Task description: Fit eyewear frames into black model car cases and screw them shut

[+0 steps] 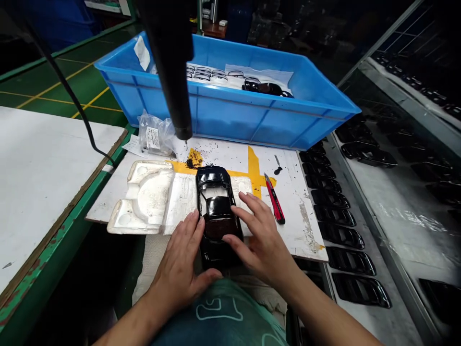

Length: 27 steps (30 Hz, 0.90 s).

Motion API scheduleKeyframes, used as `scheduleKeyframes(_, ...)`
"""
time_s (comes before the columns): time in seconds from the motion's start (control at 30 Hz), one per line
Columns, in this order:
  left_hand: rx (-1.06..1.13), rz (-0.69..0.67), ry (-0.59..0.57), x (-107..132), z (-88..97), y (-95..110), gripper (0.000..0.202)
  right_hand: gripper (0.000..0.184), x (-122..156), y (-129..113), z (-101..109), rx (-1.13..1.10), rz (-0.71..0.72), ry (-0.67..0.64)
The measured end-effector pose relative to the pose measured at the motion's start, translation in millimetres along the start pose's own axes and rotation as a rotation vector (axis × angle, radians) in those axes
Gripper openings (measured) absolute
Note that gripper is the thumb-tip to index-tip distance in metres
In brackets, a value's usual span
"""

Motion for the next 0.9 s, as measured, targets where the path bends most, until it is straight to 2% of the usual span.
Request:
scheduleKeyframes(0.2, -0.008, -0.028, 0.017, -6, -0.1, 3, 0.096, 0.050, -15, 6, 7, 0.016, -0.090, 0.006)
scheduleKeyframes(0.3, 0.009, -0.020, 0.046, -6, -0.4, 3, 0.097, 0.050, -10, 1, 4, 0.093, -0.028, -0.017)
scheduleKeyframes(0.4, 0.044, -0.017, 0.074, -6, -1.0, 0, 0.097, 0.065, -1, -9, -7, 0.218, 0.052, -0.125)
scheduleKeyframes(0.5, 0.096, -0.029, 0.086, -7, -0.1, -3, 0.097, 0.079, 4, -19, -19, 0.263, 0.064, -0.227)
scheduleKeyframes(0.63, 0.197, 0.008, 0.079, -11, 6.3, -8, 0.099, 0.083, 5, -22, -21, 0.292, 0.033, -0.220)
scheduleKeyframes(0.73, 0.291, 0.122, 0.074, -22, 11.0, -11, 0.082, 0.079, 13, -7, -13, 0.314, -0.023, -0.146)
scheduleKeyframes(0.83, 0.380, 0.269, 0.158, -37, 12.9, -14, 0.046, 0.074, 26, 16, -5, 0.290, -0.120, -0.065)
scheduleKeyframes(0.9, 0.408, 0.317, 0.217, -47, 12.1, -14, 0.028, 0.069, 33, 29, -2, 0.208, -0.190, -0.031)
Point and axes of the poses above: each hand's wrist, its own x-axis away from the middle knuckle, its own z-axis out of the back of the hand, y = z × x, the point moved 3 cm from there along -x, towards the middle knuckle, and after that the axes turned 11 degrees about -z, right-handed, at the moved point
